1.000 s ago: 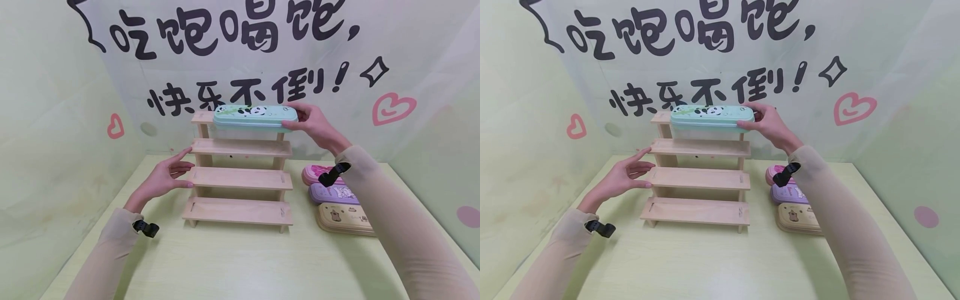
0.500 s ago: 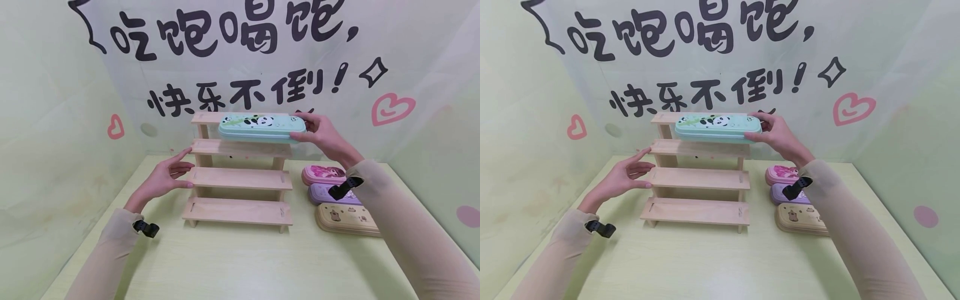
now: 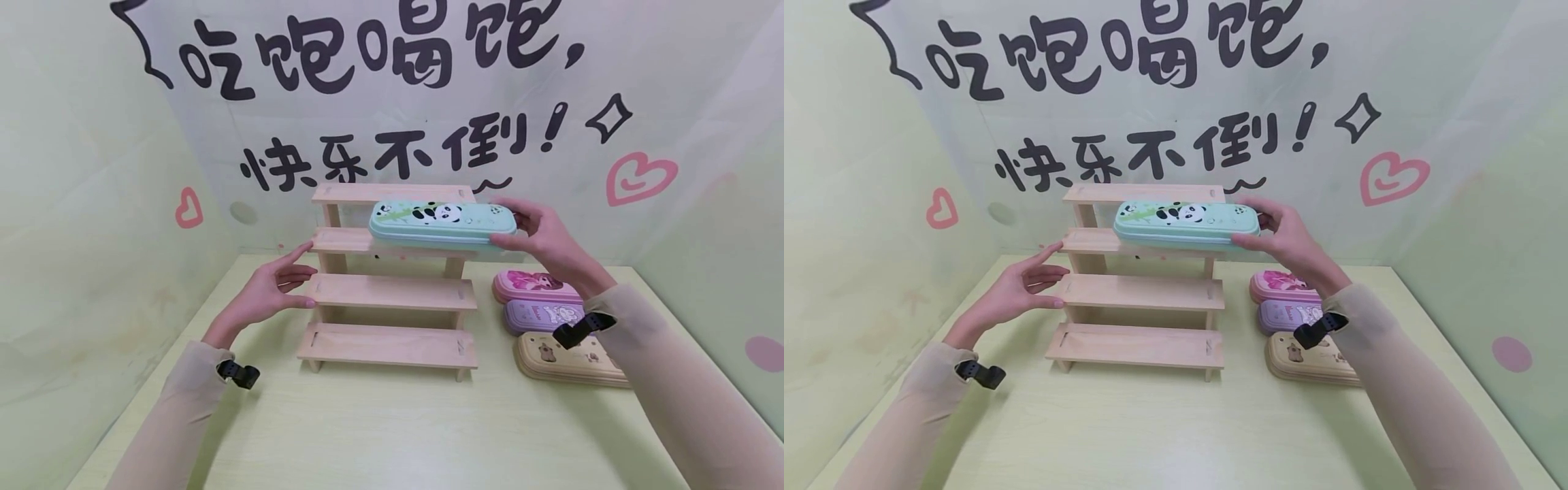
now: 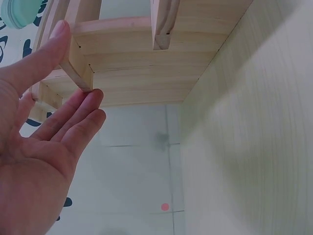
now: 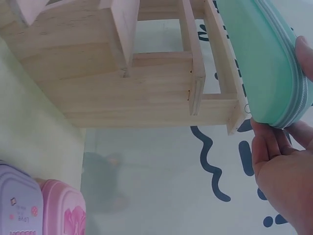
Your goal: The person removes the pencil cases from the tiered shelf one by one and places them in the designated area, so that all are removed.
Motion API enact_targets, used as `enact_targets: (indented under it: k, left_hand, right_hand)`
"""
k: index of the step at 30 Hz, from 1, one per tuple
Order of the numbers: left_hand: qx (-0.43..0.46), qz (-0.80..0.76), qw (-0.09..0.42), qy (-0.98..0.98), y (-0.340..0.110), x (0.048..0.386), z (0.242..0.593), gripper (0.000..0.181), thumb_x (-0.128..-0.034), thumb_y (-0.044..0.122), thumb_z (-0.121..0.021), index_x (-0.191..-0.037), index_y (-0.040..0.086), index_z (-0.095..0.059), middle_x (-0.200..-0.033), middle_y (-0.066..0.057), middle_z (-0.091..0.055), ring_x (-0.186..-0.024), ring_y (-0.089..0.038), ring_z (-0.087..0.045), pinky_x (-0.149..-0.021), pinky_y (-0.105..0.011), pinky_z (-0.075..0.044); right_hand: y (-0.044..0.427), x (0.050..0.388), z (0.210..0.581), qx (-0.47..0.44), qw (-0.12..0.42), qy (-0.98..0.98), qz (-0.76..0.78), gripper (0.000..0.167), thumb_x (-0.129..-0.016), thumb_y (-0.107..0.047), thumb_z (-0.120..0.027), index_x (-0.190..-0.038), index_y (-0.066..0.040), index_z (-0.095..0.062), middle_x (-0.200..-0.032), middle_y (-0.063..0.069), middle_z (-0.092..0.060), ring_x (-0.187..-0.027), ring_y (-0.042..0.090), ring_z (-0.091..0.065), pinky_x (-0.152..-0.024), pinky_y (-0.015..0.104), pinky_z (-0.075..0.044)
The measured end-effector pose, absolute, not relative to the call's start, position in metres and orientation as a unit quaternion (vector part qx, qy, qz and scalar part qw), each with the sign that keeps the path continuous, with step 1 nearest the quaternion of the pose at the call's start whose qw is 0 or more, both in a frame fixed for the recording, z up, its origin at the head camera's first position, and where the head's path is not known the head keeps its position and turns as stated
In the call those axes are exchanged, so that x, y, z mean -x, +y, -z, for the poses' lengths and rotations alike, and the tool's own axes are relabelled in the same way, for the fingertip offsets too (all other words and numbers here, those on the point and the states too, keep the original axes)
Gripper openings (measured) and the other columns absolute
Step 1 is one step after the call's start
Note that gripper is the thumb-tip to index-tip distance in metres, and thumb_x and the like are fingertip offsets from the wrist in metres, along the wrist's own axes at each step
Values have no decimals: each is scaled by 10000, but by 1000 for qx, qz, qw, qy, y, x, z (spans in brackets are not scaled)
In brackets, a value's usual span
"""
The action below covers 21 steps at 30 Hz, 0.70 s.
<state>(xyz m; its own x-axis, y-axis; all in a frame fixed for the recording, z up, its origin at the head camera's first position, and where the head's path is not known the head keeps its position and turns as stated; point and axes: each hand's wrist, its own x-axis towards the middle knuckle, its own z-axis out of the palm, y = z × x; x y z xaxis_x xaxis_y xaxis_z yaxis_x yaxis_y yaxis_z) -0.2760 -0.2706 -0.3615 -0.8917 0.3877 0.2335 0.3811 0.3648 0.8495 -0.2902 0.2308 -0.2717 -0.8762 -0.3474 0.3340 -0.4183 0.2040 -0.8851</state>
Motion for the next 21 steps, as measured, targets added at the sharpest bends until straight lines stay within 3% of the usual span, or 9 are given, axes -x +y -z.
enact_targets:
  k: [7,16,21]
  left_hand:
    - [-231,-515,5,825,-271,277,362,1089,-795,14,-926,-1662,321,-343,-1398,-184,-636,-1317,-316,-605,-1120,-346,-496]
    - [-232,-516,8,825,-269,277,361,1083,-800,15,-923,-1661,326,-345,-1402,-189,-630,-1321,-326,-599,-1135,-430,-481]
    - [-228,-509,4,830,-270,277,362,1090,-800,32,-928,-1660,347,-338,-1400,-179,-632,-1319,-317,-602,-1124,-373,-491]
  right_hand:
    - [241,275,281,-248,35,-780,-574,549,-951,15,-744,-1468,3,-560,-1292,104,-606,-1097,245,-594,-868,233,-603]
    - [256,254,296,-246,45,-789,-561,583,-925,55,-755,-1469,41,-545,-1269,67,-626,-1075,213,-608,-838,213,-607]
    - [266,241,307,-252,37,-786,-564,584,-939,54,-746,-1482,14,-535,-1303,89,-593,-1078,221,-600,-858,203,-601]
